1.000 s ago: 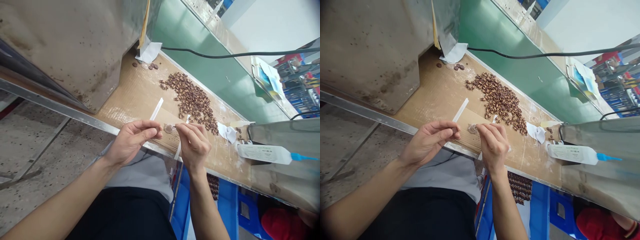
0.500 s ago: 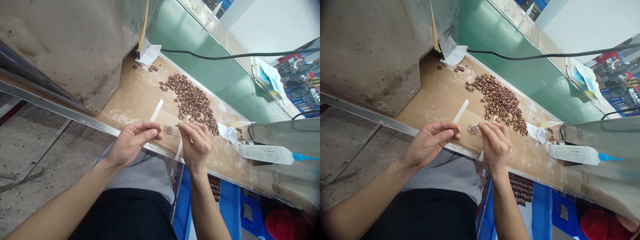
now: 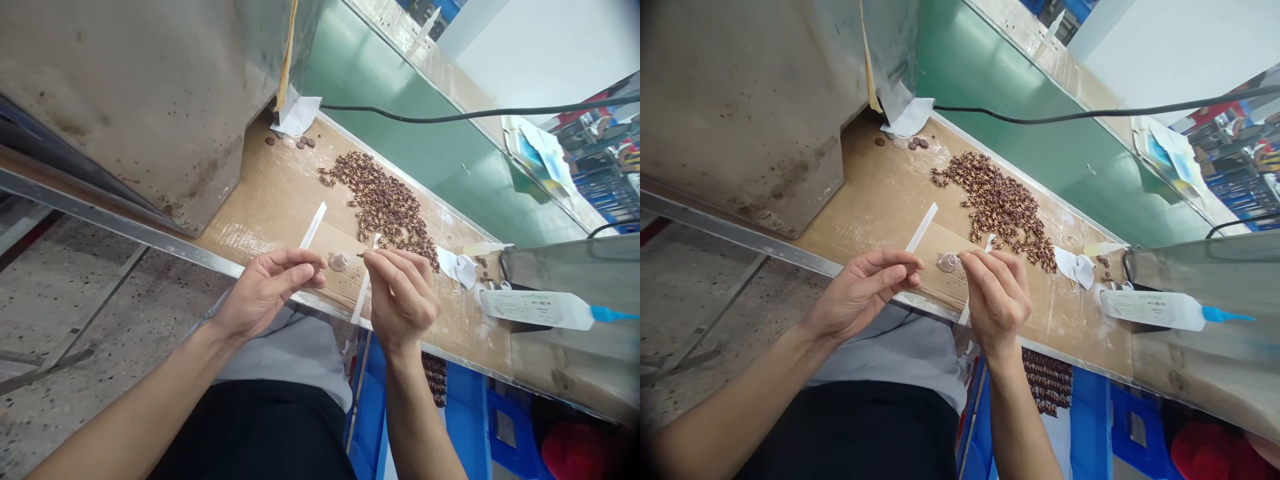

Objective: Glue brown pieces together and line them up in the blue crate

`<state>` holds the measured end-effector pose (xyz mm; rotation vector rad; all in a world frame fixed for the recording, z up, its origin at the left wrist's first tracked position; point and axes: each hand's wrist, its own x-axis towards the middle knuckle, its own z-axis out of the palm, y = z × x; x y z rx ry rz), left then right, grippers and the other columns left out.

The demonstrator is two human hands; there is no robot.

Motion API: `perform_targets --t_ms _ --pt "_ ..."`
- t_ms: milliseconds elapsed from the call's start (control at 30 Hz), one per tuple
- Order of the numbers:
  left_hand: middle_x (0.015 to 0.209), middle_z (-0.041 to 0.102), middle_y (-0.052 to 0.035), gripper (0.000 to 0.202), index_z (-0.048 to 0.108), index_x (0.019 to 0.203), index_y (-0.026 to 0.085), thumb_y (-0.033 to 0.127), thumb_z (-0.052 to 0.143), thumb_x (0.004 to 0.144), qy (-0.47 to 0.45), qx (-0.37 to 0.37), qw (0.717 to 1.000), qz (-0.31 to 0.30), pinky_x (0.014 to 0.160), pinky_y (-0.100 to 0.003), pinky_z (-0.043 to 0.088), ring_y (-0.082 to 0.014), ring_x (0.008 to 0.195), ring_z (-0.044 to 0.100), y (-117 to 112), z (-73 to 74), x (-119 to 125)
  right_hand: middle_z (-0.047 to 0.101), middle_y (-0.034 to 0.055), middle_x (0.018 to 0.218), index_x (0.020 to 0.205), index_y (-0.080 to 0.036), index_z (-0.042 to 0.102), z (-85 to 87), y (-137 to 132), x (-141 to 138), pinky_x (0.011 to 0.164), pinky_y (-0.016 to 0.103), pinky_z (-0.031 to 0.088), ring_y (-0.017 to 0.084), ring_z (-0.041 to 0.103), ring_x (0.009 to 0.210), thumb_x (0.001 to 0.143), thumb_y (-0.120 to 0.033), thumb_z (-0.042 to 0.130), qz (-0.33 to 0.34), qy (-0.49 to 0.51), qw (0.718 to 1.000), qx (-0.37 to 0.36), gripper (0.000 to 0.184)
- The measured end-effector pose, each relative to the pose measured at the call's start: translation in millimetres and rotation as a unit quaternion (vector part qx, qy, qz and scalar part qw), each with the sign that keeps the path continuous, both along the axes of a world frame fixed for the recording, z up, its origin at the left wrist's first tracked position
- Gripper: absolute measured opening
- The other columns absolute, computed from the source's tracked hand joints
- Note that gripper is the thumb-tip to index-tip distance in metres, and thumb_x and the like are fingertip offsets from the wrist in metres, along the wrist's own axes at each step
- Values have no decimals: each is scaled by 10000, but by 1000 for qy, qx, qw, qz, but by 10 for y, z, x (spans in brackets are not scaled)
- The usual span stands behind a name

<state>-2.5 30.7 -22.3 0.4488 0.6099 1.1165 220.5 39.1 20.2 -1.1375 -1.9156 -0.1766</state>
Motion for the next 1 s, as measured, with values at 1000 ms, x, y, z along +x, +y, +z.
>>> perform_targets --t_ms 1000 --pt "833 887 -44 191 925 904 199 286 1061 801 -78 -48 995 -39 765 -180 689 -123 710 827 -183 182 244 861 43 1072 1137 -271 855 300 -518 -403 868 371 735 229 846 989 1049 -122 777 61 366 891 -262 190"
